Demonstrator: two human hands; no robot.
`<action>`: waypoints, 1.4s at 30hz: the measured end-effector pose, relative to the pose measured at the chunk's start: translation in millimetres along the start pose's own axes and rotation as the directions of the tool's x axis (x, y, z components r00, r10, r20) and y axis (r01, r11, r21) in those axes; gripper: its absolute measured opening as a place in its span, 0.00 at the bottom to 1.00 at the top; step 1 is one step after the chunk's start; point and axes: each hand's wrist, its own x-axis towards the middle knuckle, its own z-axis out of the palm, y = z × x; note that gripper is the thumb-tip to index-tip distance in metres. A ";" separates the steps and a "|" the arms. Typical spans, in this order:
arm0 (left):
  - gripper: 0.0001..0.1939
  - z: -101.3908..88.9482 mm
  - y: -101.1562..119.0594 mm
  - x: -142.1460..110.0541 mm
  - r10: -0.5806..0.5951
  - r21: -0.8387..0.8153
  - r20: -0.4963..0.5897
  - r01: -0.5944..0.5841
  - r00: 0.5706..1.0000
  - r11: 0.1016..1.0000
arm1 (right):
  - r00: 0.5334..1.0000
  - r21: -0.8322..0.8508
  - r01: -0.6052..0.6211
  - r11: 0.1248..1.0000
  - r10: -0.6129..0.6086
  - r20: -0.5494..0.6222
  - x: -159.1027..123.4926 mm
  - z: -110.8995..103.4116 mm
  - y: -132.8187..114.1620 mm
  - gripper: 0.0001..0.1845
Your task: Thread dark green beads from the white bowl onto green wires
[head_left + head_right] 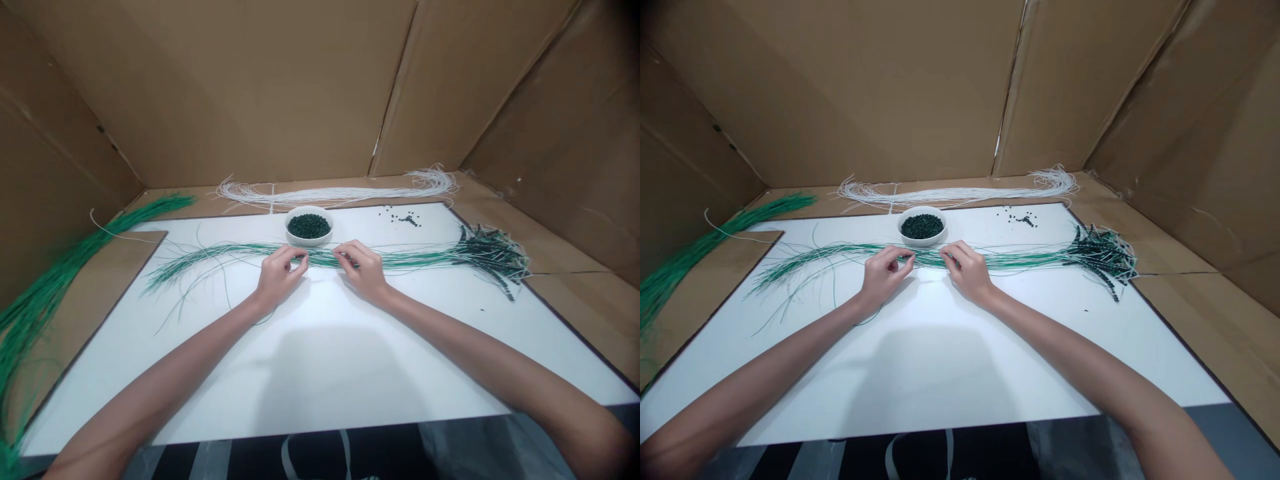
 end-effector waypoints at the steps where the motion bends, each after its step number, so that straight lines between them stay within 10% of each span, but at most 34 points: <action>1: 0.07 0.1 0.0 -0.1 0.001 -0.008 0.009 -0.001 1.000 1.000 | 1.000 0.002 0.005 1.000 -0.005 -0.001 -0.1 0.1 0.4 0.08; 18: 0.14 -0.9 -2.8 -0.5 0.075 -0.082 0.201 -0.059 0.977 0.995 | 1.000 -0.012 0.026 1.000 -0.026 -0.006 0.5 1.2 3.2 0.08; 42: 0.06 1.5 -5.5 -1.0 0.127 0.125 0.077 -0.136 0.989 0.983 | 0.986 -0.063 0.148 0.987 -0.142 0.092 2.4 2.8 0.5 0.08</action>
